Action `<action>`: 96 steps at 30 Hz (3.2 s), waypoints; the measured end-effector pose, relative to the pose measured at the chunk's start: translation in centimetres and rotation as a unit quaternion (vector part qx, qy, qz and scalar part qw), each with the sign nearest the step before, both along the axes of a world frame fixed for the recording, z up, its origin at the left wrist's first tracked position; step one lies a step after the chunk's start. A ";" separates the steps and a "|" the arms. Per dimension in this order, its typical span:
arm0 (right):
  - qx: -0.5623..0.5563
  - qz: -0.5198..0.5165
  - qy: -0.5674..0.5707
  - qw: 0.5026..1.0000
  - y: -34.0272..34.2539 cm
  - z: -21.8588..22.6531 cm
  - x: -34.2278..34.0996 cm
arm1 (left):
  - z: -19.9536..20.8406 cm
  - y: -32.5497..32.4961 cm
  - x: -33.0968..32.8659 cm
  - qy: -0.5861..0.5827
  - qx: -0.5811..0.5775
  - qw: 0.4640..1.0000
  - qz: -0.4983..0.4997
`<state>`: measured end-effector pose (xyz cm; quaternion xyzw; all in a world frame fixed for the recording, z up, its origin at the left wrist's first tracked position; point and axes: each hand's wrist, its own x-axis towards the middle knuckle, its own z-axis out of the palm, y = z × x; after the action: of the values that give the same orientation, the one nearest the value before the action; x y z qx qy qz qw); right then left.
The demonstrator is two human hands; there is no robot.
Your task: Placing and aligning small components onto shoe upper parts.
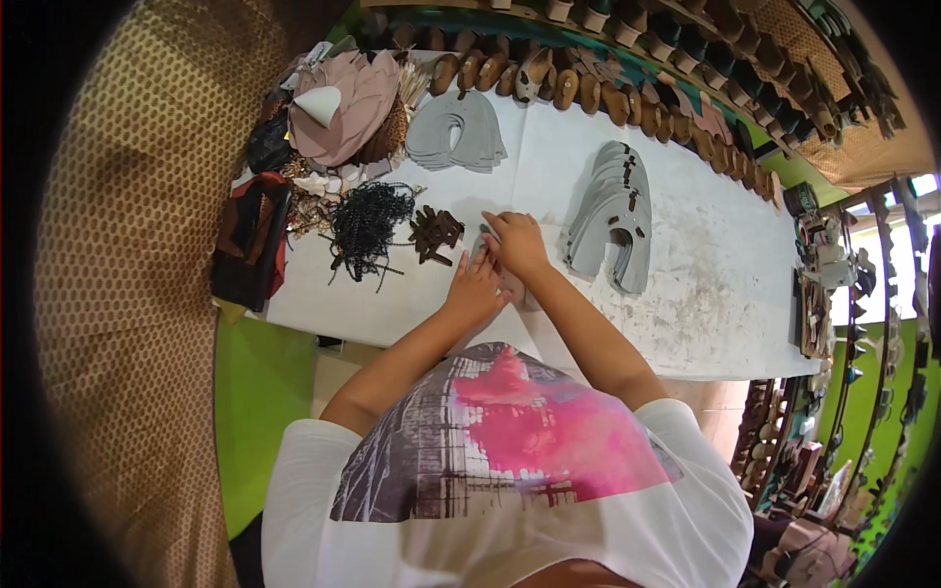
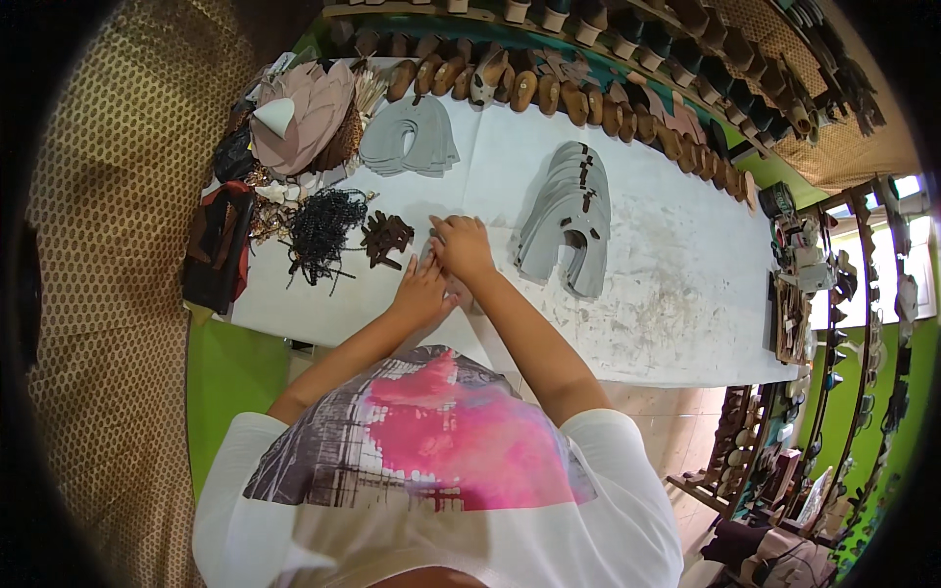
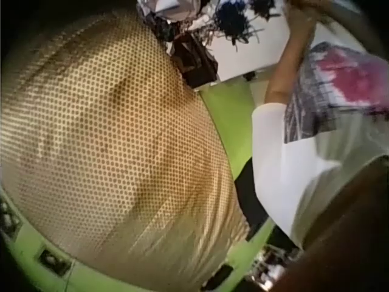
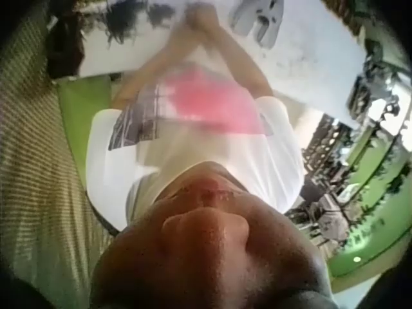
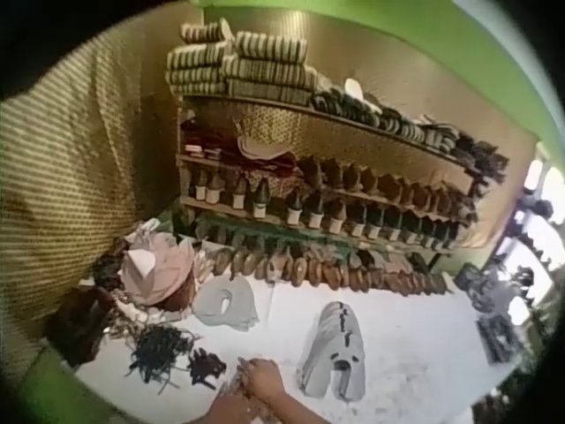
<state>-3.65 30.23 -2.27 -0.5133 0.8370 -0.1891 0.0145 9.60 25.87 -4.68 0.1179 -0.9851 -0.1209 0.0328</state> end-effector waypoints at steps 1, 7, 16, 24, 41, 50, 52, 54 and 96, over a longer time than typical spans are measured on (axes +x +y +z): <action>-0.004 0.017 -0.017 1.000 -0.9 0.1 0.2 | 0.5 0.1 0.2 -0.032 0.023 0.999 -0.007; -0.066 0.059 -0.024 0.996 -3.4 0.0 0.7 | 1.7 -0.6 1.4 -0.035 0.076 0.996 -0.030; -0.125 -0.039 -0.192 0.973 0.0 3.8 0.3 | 4.1 -3.3 1.2 0.260 0.273 0.917 0.132; -0.116 0.006 -0.014 0.993 3.6 4.8 -0.1 | 6.2 -3.6 -2.1 0.225 0.289 0.921 0.131; -0.088 0.006 -0.220 0.972 7.1 2.8 -0.1 | 3.2 -3.7 -2.3 0.126 0.416 0.899 0.050; -0.041 -0.010 -0.306 0.951 6.9 1.9 0.5 | 2.3 -3.3 -1.9 0.095 0.349 0.932 0.024; -0.050 -0.047 -0.283 0.957 6.3 1.6 0.5 | 2.1 -3.0 -2.2 0.117 0.271 0.954 0.046; -0.058 -0.087 -0.257 0.961 5.9 0.7 0.0 | 2.1 -3.2 -2.9 0.131 0.240 0.960 0.054; -0.098 -0.144 -0.051 0.983 4.9 -1.7 0.4 | 1.3 -7.4 -8.7 -0.143 0.140 0.980 0.007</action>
<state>-3.28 35.13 -3.93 -0.3759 0.8779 -0.2959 -0.0208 0.92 18.45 -3.42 0.1445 -0.9521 -0.2389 -0.1248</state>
